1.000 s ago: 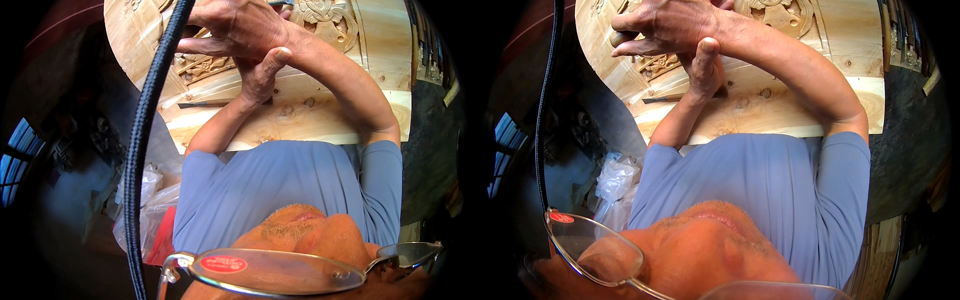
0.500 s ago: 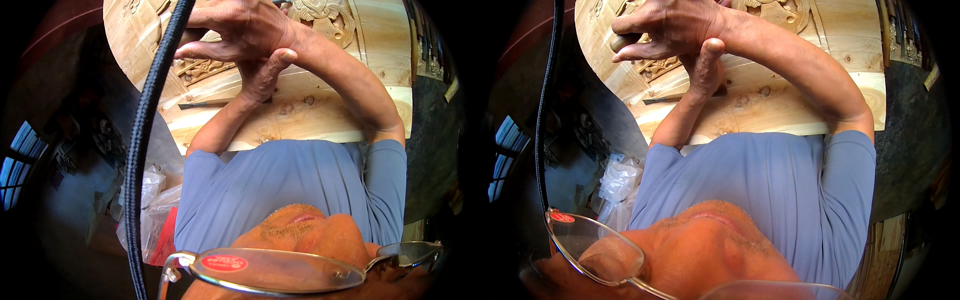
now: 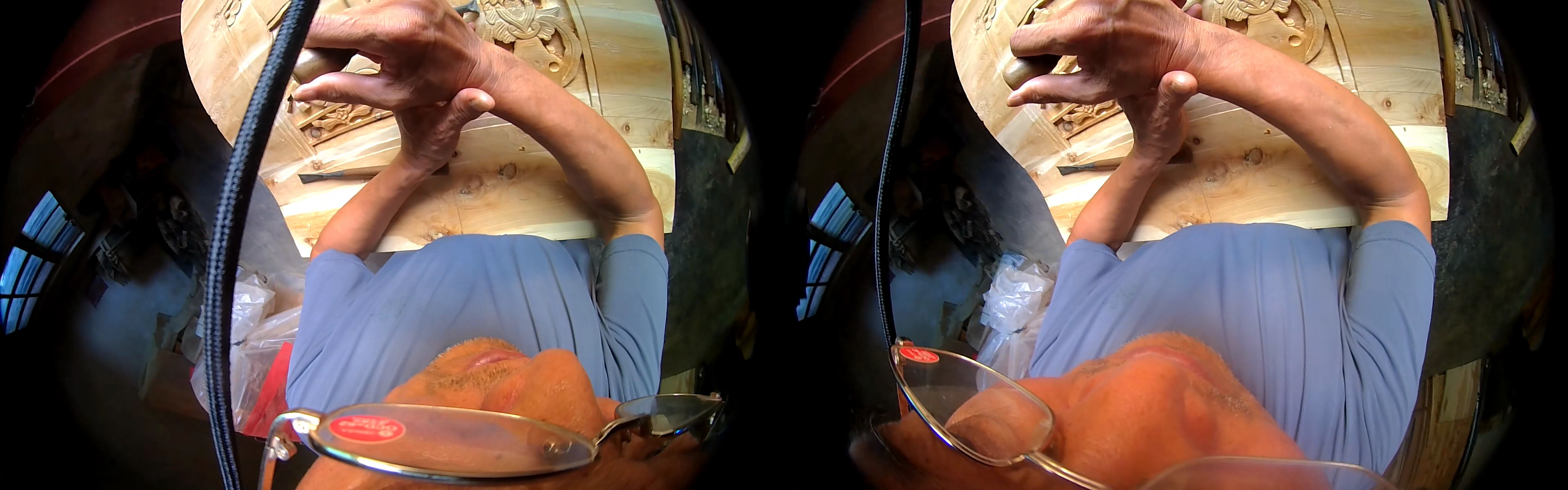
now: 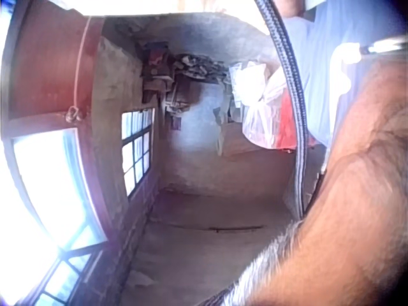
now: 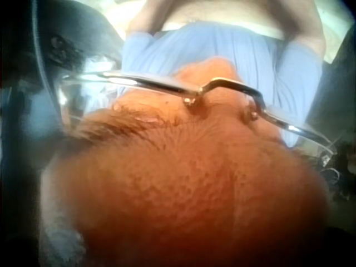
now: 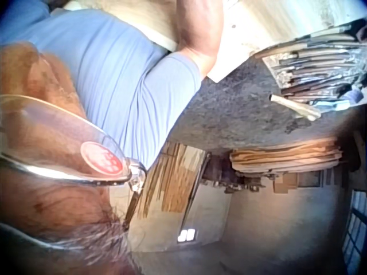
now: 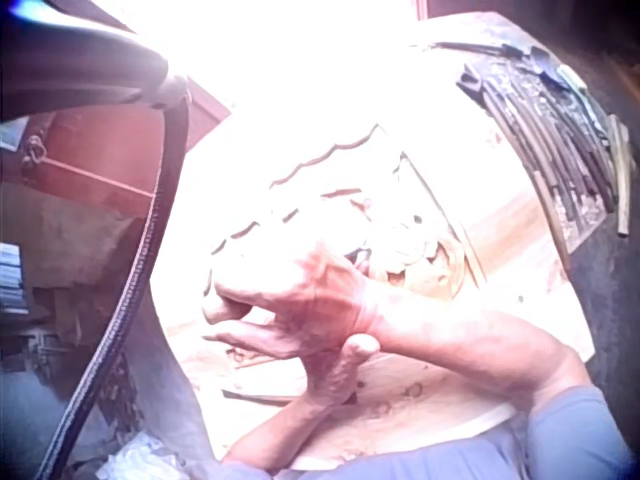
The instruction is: The person carves decorative patterns into a wooden board using several different chisels and a wooden mallet.
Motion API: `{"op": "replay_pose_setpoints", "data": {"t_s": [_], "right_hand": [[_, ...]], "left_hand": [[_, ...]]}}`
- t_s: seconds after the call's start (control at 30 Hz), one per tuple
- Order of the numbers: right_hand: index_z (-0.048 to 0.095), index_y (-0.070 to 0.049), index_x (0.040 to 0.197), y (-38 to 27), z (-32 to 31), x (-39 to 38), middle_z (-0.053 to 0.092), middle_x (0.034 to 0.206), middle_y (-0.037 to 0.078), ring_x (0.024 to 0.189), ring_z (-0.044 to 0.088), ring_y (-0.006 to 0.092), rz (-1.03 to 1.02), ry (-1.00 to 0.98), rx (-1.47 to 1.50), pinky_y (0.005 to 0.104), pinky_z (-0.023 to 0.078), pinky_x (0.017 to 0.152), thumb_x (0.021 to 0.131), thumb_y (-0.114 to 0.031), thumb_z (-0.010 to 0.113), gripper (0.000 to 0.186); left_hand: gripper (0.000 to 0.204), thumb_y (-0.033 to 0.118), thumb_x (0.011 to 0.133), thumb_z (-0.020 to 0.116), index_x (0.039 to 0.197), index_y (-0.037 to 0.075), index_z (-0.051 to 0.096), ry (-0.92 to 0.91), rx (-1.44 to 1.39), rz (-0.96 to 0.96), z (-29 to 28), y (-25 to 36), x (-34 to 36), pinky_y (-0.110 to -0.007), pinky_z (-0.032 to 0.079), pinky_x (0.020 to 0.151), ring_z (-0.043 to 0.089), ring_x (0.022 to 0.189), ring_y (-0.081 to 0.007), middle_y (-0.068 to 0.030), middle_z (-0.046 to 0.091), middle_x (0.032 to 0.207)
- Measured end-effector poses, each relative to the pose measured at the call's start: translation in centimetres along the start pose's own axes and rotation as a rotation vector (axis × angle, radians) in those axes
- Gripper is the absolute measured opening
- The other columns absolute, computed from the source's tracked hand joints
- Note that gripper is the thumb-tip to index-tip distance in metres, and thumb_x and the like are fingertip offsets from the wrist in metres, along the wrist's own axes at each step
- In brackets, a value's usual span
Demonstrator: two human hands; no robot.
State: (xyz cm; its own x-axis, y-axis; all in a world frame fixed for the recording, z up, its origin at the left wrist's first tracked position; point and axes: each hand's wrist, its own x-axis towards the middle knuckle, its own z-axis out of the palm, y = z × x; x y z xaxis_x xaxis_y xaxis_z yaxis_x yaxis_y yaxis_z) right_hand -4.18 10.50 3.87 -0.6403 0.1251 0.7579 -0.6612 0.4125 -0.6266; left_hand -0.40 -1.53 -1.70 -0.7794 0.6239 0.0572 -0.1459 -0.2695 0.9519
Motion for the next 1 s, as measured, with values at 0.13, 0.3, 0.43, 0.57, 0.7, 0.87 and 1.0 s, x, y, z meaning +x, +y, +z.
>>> {"op": "replay_pose_setpoints", "data": {"t_s": [0.13,0.3,0.43,0.57,0.7,0.87,1.0], "right_hand": [[0.062,-0.014,0.085,0.1,-0.1,0.1,0.061,0.069,0.004,0.061,0.065,0.0251,-0.014,0.000,-0.038,0.0379,0.050,0.054,0.087,-0.030,0.081,0.025],[0.062,-0.014,0.082,0.3,-0.3,0.0,0.061,0.069,0.004,0.061,0.065,0.0243,-0.049,-0.032,-0.118,0.0378,0.050,0.053,0.086,-0.032,0.082,0.027],[0.062,-0.014,0.082,0.4,-0.3,0.1,0.061,0.069,0.003,0.060,0.064,0.0231,-0.074,-0.063,-0.157,0.0373,0.050,0.053,0.086,-0.033,0.081,0.027],[0.063,-0.015,0.083,0.9,-0.2,-0.1,0.060,0.069,0.002,0.060,0.064,0.0219,-0.097,-0.086,-0.186,0.0368,0.049,0.052,0.086,-0.034,0.081,0.027],[0.063,-0.015,0.083,0.9,-0.1,-0.3,0.059,0.069,0.002,0.060,0.063,0.0206,-0.124,-0.113,-0.240,0.0362,0.049,0.051,0.086,-0.035,0.081,0.027],[0.063,-0.016,0.083,0.9,0.2,-0.9,0.059,0.069,0.001,0.059,0.062,0.0191,-0.172,-0.124,-0.301,0.0355,0.049,0.050,0.086,-0.037,0.081,0.028],[0.063,-0.017,0.084,0.7,0.8,-0.4,0.056,0.071,0.000,0.059,0.061,0.0191,-0.200,-0.060,-0.242,0.0353,0.047,0.049,0.087,-0.038,0.080,0.028]], "left_hand": [[0.103,0.047,0.084,0.091,0.155,-0.004,0.035,-0.012,-0.020,-0.015,-0.2,0.0,0.2,-0.037,0.048,0.113,0.054,0.134,-0.0219,-0.0125,0.051,0.148],[0.103,0.045,0.084,0.091,0.155,-0.004,0.035,-0.008,-0.052,-0.098,0.0,0.7,0.2,-0.037,0.047,0.114,0.053,0.136,-0.0209,-0.0124,0.049,0.150],[0.096,0.042,0.085,0.091,0.151,-0.005,0.041,0.019,-0.047,-0.105,-0.5,0.3,0.3,-0.036,0.050,0.111,0.058,0.131,-0.0199,-0.0134,0.056,0.143],[0.082,0.035,0.088,0.090,0.145,-0.007,0.049,0.002,-0.080,-0.200,-0.6,1.4,0.7,-0.034,0.054,0.106,0.064,0.122,-0.0199,-0.0147,0.064,0.132],[0.074,0.028,0.091,0.088,0.144,-0.008,0.049,-0.038,-0.107,-0.238,-0.9,1.7,0.9,-0.033,0.053,0.106,0.064,0.121,-0.0200,-0.0154,0.064,0.133],[0.085,0.026,0.089,0.089,0.153,-0.006,0.041,-0.066,-0.098,-0.203,-0.1,1.9,0.9,-0.036,0.046,0.116,0.056,0.134,-0.0210,-0.0153,0.055,0.147],[0.091,0.024,0.088,0.087,0.158,-0.004,0.035,-0.070,-0.070,-0.101,0.1,1.6,0.8,-0.037,0.040,0.121,0.051,0.140,-0.0233,-0.0161,0.050,0.153]]}}
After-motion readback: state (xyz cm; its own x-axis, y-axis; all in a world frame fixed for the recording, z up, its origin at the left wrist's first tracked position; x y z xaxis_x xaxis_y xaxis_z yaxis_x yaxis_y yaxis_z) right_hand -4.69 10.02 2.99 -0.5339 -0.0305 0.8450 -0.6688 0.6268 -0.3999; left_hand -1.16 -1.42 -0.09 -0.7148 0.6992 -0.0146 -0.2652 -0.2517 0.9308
